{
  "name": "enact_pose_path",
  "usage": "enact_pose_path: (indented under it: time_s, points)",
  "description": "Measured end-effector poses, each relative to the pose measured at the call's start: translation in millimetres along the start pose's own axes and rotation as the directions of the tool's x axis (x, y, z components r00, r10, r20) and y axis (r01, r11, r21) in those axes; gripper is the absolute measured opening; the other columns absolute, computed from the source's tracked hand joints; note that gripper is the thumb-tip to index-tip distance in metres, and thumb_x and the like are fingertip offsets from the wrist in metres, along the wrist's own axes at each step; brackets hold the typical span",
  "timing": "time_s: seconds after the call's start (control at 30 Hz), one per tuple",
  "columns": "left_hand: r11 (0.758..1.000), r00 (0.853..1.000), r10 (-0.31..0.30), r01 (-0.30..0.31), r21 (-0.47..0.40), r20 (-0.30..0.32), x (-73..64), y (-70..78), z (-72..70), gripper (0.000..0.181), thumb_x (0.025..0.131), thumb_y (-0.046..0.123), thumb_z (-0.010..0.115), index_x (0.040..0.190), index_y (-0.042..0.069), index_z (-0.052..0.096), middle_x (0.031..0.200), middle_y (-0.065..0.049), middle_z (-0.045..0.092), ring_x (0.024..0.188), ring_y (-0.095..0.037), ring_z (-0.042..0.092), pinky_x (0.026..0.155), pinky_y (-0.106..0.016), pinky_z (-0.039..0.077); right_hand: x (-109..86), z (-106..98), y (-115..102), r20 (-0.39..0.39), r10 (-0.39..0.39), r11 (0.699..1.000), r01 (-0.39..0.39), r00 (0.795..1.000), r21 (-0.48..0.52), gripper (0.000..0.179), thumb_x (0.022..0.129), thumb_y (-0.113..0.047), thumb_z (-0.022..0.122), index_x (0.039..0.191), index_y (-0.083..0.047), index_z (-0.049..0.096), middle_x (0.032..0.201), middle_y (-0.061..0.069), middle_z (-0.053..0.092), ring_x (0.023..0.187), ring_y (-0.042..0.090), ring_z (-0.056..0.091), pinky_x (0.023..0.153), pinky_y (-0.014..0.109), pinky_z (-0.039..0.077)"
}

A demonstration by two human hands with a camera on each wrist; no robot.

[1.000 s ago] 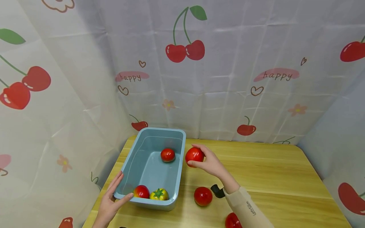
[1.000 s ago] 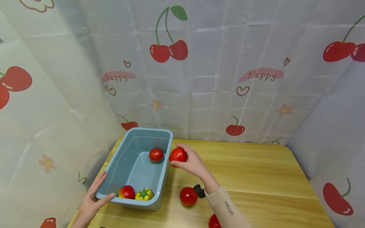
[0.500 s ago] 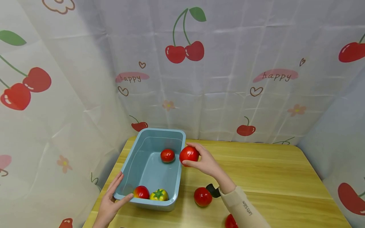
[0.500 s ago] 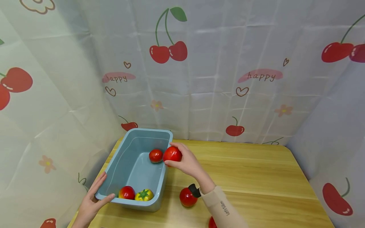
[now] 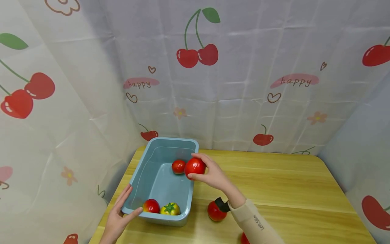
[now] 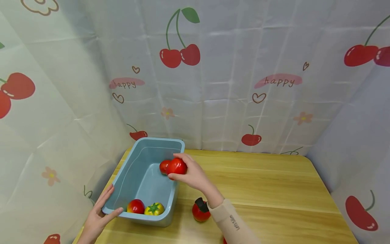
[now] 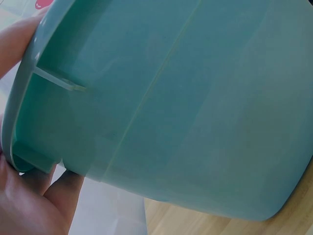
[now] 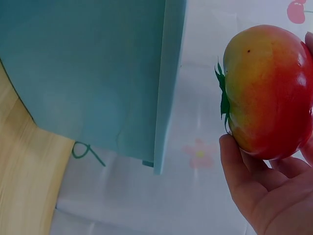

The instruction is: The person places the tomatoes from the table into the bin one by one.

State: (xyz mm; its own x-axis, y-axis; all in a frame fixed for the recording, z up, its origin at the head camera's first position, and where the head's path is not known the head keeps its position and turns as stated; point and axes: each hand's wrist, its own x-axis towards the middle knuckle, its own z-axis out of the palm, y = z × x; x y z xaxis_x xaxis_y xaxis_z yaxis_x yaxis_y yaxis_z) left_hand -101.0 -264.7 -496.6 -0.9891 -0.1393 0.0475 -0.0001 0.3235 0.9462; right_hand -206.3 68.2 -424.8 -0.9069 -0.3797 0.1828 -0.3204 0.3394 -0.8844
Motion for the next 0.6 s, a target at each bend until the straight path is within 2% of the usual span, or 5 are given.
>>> enact_pose_path:
  time_s: [0.2, 0.6]
  points:
    - [1.000, 1.000, -0.002, 0.002, 0.009, -0.001, 0.3, -0.2, 0.0, 0.077, 0.079, 0.016, 0.076, 0.146, 0.016, 0.037, 0.152, 0.004, 0.024, 0.132, -0.016, 0.025, 0.088, -0.006, 0.033, 1.3, 6, -3, 0.028, -0.036, 0.999, 0.036, 0.999, 0.013, 0.061, 0.079, -0.033, 0.075, 0.133, -0.022, 0.050, 0.136, 0.001, 0.046, 0.116, 0.025, 0.046, 0.084, 0.041, 0.049]
    - [1.000, 1.000, -0.007, 0.007, 0.000, 0.005, 0.3, -1.3, 0.4, 0.077, 0.080, 0.016, 0.076, 0.146, 0.017, 0.037, 0.152, 0.005, 0.024, 0.134, -0.015, 0.023, 0.089, -0.006, 0.033, 1.5, 15, -8, 0.060, -0.047, 0.999, 0.046, 0.997, 0.018, 0.062, 0.079, -0.033, 0.075, 0.135, -0.022, 0.048, 0.137, 0.003, 0.044, 0.118, 0.026, 0.045, 0.084, 0.041, 0.050]
